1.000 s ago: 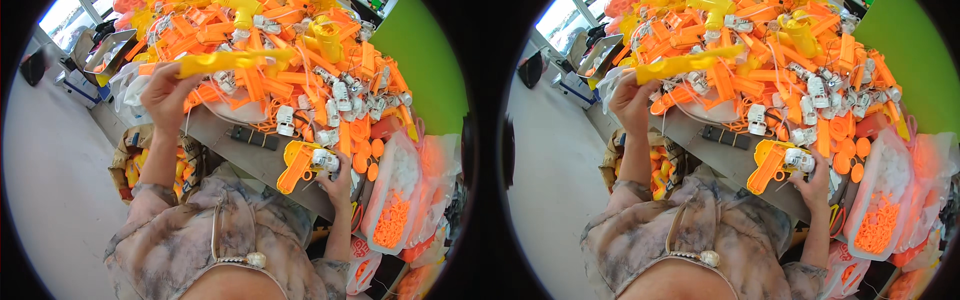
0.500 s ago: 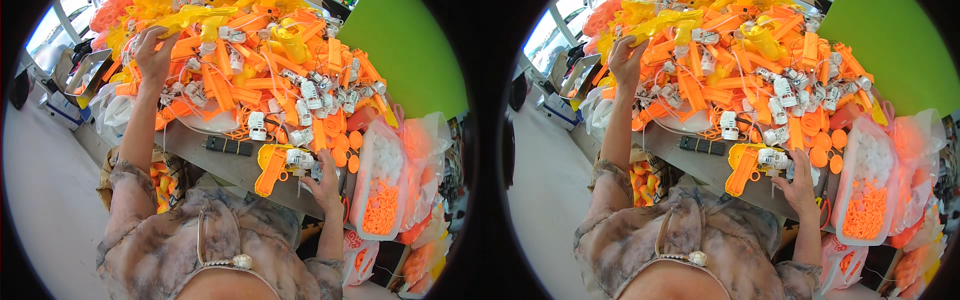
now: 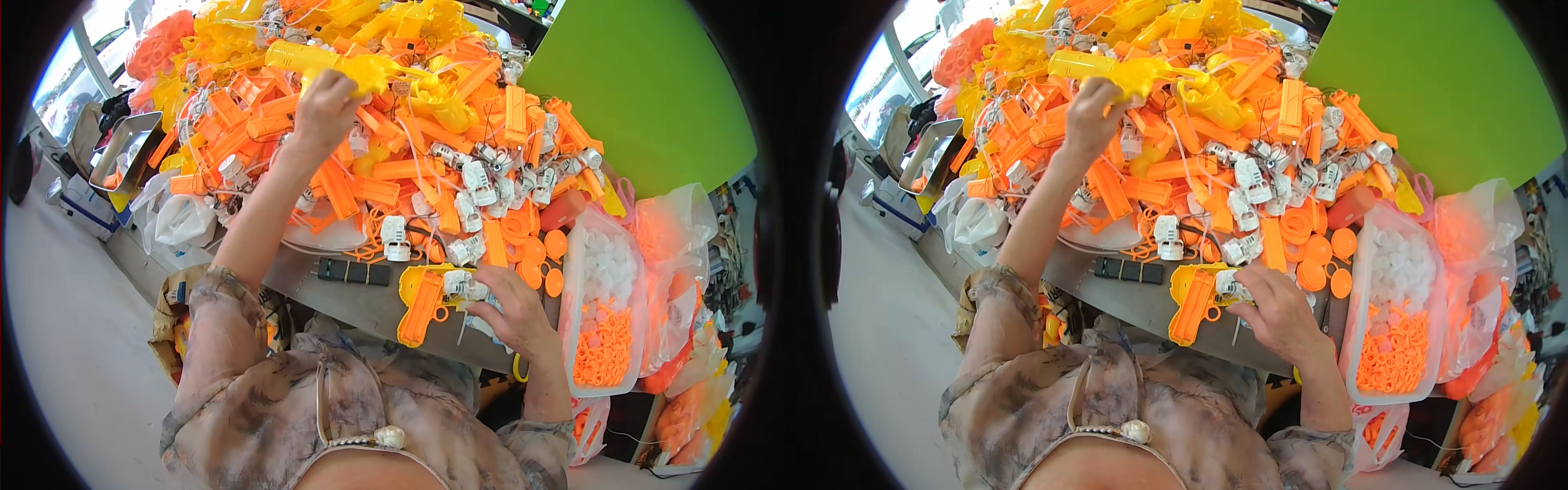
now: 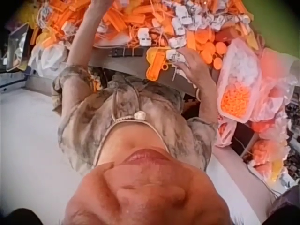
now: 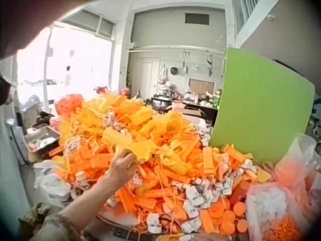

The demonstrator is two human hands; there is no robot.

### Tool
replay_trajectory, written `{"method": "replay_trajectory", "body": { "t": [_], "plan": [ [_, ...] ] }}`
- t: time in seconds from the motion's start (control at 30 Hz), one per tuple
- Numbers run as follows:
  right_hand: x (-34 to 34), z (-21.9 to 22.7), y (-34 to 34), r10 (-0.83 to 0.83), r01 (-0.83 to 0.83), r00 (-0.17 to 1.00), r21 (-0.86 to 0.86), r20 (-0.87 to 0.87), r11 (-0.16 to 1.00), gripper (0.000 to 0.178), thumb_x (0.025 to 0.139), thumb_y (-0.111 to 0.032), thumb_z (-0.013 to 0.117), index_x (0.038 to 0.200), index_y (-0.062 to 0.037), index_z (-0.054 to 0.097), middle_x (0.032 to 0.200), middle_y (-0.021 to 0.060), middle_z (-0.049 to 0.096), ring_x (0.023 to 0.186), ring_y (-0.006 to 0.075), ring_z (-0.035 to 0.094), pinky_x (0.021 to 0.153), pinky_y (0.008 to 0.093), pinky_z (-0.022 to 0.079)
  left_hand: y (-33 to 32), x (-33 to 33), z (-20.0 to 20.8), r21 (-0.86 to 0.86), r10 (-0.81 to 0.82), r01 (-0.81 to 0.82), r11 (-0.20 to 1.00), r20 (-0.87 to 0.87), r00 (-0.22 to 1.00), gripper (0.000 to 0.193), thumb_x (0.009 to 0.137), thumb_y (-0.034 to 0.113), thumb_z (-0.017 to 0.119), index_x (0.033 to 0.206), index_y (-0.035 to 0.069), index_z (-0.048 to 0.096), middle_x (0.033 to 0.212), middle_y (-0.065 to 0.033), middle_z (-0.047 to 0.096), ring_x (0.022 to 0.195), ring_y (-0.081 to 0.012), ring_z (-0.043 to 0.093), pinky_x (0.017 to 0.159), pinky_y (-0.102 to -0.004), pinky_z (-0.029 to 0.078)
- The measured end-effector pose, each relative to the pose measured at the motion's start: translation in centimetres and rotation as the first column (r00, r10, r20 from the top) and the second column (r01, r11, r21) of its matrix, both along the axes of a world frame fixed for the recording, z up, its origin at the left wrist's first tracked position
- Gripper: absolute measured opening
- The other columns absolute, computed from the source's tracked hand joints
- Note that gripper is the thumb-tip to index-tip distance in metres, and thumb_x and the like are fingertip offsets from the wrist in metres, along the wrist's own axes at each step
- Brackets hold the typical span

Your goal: Assembling plastic toy guns by hand at a factory workbench.

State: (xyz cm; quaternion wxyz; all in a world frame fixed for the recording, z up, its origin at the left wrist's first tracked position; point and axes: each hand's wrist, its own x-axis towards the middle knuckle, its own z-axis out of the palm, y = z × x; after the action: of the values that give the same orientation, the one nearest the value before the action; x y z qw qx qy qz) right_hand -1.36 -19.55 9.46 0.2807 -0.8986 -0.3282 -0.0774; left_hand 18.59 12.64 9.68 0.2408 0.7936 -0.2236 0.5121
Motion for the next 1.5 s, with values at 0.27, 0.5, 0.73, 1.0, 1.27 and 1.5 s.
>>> {"method": "replay_trajectory", "body": {
  "t": [0.27, 0.5, 0.73, 1.0, 1.27, 1.5],
  "plan": [
    [1.8, 1.4, -0.1, 0.023, -0.030, 0.996, -0.081, -0.090, 0.996, 0.037, 0.071, -0.009, 0.073, 0.103, -0.0016, 0.055, 0.096, 0.0148, 0.061, 0.089, 0.0312, 0.060, 0.076, 0.0362, 0.049, 0.2, -2.0, -1.6, 0.192, 0.078, -0.027, 0.981, -0.261, 0.962, 0.016, 0.070, 0.017, 0.070, 0.081, 0.006, 0.065, 0.084, -0.0083, 0.055, 0.083, -0.0297, 0.053, 0.074, -0.0395, 0.045],
    [16.1, 6.8, 2.4, -0.132, 0.111, 0.961, 0.101, 0.243, 0.989, 0.019, 0.084, -0.008, 0.058, 0.100, 0.0010, 0.061, 0.089, 0.0117, 0.063, 0.083, 0.0236, 0.061, 0.073, 0.0310, 0.047, 0.6, -2.7, -1.0, 0.231, 0.122, -0.048, 0.972, -0.320, 0.940, 0.024, 0.069, 0.022, 0.073, 0.085, 0.006, 0.067, 0.086, -0.0067, 0.060, 0.085, -0.0276, 0.052, 0.076, -0.0386, 0.044],
    [29.9, 7.5, 9.3, -0.105, 0.139, 0.990, -0.484, 0.097, 0.864, 0.030, 0.078, -0.029, 0.063, 0.084, 0.0003, 0.063, 0.081, 0.0143, 0.062, 0.077, 0.0287, 0.059, 0.071, 0.0395, 0.045, 0.3, -2.4, -2.3, 0.159, 0.055, -0.001, 0.987, -0.335, 0.941, 0.021, 0.067, 0.019, 0.073, 0.080, 0.005, 0.064, 0.081, -0.0079, 0.054, 0.081, -0.0278, 0.050, 0.074, -0.0387, 0.043],
    [31.0, 8.6, 8.7, -0.175, 0.163, 0.936, -0.062, -0.307, 0.985, 0.022, 0.077, -0.027, 0.068, 0.080, -0.0054, 0.064, 0.067, 0.0017, 0.055, 0.065, 0.0072, 0.055, 0.059, 0.0234, 0.046, 1.0, -4.5, -1.3, 0.113, -0.010, 0.039, 0.993, -0.247, 0.969, 0.021, 0.065, 0.016, 0.075, 0.077, 0.004, 0.064, 0.078, -0.0074, 0.054, 0.077, -0.0261, 0.050, 0.069, -0.0371, 0.043],
    [29.3, 10.2, 6.8, 0.088, 0.246, 0.908, 0.692, -0.409, 0.678, 0.027, 0.086, -0.031, 0.060, 0.088, -0.0041, 0.062, 0.079, 0.0072, 0.060, 0.070, 0.0156, 0.060, 0.064, 0.0286, 0.051, 2.3, -5.8, -2.3, 0.078, 0.016, -0.002, 0.997, -0.177, 0.984, 0.022, 0.065, 0.016, 0.078, 0.077, 0.004, 0.064, 0.077, -0.0065, 0.054, 0.072, -0.0244, 0.050, 0.065, -0.0357, 0.043],
    [28.3, 10.1, 5.9, 0.128, 0.250, 0.908, 0.762, -0.398, 0.598, 0.037, 0.094, -0.036, 0.049, 0.089, -0.0006, 0.060, 0.076, 0.0079, 0.059, 0.065, 0.0159, 0.059, 0.058, 0.0287, 0.050, 2.0, -5.7, -3.1, 0.209, 0.115, -0.062, 0.976, -0.251, 0.961, 0.022, 0.069, 0.021, 0.074, 0.079, 0.004, 0.064, 0.079, -0.0074, 0.056, 0.078, -0.0276, 0.053, 0.069, -0.0363, 0.044]
  ]
}}
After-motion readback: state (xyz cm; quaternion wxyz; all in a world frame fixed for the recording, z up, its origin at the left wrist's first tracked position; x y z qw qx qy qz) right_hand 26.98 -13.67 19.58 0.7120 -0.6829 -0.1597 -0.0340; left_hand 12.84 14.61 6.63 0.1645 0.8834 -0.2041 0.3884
